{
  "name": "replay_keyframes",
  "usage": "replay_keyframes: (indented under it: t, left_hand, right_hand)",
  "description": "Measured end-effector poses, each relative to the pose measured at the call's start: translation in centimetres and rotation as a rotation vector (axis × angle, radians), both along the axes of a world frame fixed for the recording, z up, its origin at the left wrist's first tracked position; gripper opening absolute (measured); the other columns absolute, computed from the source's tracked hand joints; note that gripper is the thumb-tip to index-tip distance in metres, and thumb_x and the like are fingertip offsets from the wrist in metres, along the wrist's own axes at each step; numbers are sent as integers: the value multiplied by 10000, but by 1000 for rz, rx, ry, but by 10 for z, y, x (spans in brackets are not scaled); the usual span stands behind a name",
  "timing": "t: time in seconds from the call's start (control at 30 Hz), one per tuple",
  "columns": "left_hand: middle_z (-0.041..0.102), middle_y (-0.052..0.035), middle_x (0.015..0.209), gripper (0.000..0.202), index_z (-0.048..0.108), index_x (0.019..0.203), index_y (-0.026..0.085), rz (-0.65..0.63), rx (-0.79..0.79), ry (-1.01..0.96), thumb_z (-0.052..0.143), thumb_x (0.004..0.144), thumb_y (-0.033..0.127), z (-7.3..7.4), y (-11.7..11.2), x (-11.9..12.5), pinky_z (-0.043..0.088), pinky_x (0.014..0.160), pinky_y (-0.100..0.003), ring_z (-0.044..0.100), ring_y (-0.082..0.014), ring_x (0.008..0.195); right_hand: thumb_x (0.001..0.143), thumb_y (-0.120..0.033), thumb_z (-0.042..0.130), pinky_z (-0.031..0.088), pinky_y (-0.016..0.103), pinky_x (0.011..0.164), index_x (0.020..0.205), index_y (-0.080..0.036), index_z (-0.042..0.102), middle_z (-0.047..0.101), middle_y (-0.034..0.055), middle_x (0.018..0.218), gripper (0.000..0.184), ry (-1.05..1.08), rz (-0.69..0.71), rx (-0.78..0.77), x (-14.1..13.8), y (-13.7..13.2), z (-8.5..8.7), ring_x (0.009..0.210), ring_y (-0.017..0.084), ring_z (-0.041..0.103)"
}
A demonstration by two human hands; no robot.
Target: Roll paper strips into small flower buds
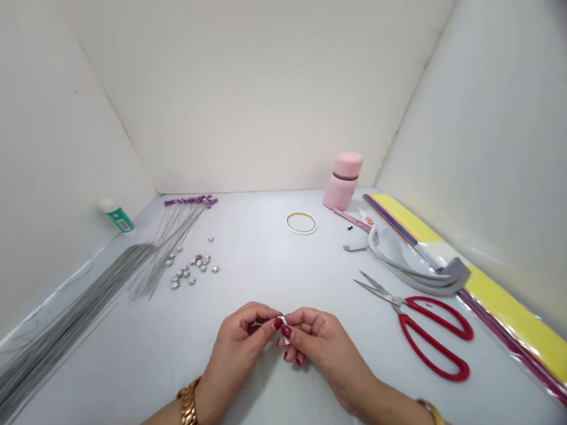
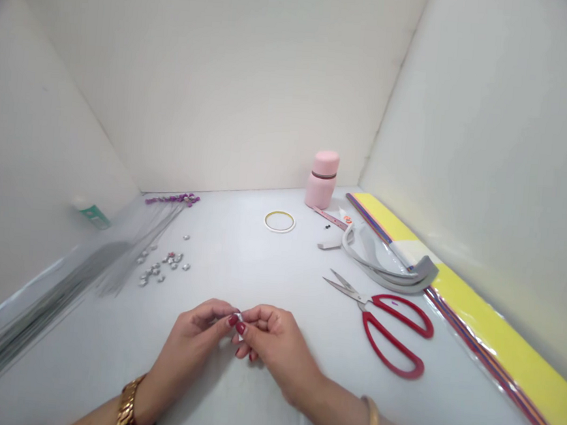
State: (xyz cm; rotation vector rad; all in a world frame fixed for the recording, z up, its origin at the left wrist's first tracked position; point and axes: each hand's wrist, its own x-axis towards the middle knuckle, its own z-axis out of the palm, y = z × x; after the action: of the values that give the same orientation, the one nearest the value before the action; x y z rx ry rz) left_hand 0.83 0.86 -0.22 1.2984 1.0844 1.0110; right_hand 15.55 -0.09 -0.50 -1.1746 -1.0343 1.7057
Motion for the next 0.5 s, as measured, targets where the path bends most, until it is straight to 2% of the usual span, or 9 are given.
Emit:
replay_keyframes:
  t: [0.2, 0.5]
  left_hand:
    - [643, -22, 653, 102, 624, 743, 147, 28, -32, 42, 571, 763, 232, -4, -1, -2, 448, 632, -259, 581, -154, 636]
    - [641, -35, 659, 112, 589, 778, 138, 1, -70, 47, 539, 788, 237, -7, -1, 0, 442, 616, -259, 577, -154, 633]
  right_hand:
    - [706, -384, 619, 347, 188, 439, 721, -139, 588, 613, 0, 592, 248, -76, -9, -24, 0, 1, -2, 468, 82, 530]
    - [733, -302, 587, 356, 195, 451, 676, -149, 580, 604, -11, 552, 164, -132, 42, 45, 1, 2, 1, 462, 84, 522]
